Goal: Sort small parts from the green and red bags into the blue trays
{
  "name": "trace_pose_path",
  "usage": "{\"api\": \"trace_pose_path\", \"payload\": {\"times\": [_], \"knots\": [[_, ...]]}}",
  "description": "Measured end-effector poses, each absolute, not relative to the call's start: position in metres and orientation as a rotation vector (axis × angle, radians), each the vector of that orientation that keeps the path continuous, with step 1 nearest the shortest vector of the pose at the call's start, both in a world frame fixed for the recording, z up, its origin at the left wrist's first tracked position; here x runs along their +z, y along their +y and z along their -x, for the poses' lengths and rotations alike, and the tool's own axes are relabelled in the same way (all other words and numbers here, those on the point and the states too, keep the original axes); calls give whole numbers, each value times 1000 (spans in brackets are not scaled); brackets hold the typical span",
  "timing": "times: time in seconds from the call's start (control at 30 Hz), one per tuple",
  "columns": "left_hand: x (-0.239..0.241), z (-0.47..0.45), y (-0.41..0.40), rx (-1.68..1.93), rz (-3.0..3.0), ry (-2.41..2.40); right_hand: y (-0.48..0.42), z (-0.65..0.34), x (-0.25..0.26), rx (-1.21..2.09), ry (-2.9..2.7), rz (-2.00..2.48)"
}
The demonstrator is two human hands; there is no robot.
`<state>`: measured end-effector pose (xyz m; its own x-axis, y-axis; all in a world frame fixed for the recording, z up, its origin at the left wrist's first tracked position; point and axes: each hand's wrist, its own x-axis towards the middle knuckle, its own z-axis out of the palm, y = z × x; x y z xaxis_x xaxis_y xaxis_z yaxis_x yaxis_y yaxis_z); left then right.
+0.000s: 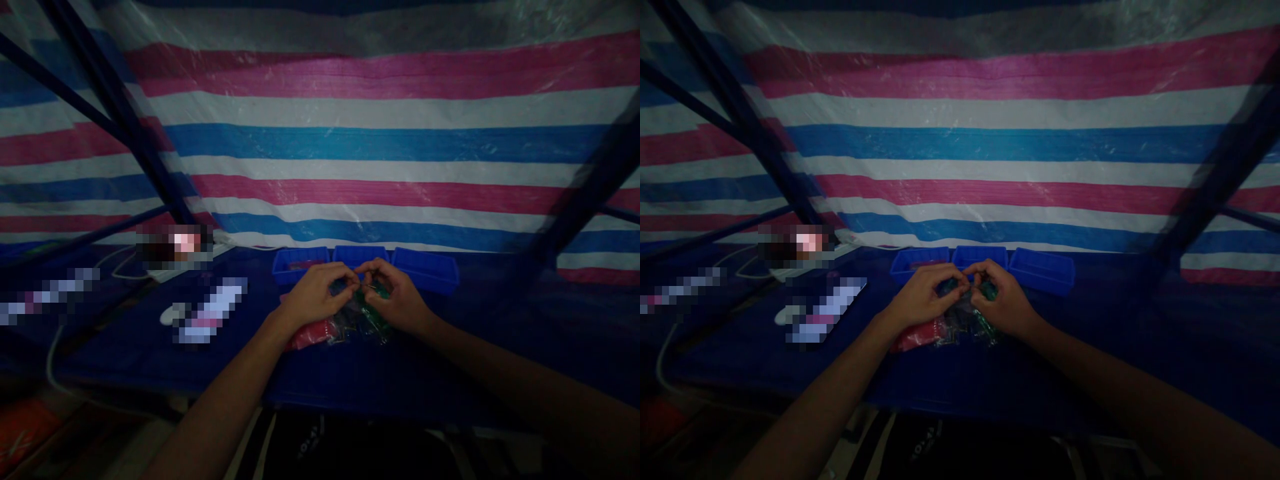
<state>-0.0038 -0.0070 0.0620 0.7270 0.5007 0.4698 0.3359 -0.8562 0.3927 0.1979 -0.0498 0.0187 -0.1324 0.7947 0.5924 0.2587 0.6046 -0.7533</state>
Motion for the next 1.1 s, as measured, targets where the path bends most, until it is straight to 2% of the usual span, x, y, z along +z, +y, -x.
{"api": "trace_pose_path", "payload": {"times": [0.43, 0.67, 1.1], "knots": [[64, 5, -8, 911, -2611, 720, -46, -200, 20, 494, -1676, 866], [61, 3, -8, 851, -2638, 701, -44, -200, 17, 689, -1592, 814], [59, 5, -3, 816, -2554, 799, -40, -199, 12, 684, -1472, 864]]}}
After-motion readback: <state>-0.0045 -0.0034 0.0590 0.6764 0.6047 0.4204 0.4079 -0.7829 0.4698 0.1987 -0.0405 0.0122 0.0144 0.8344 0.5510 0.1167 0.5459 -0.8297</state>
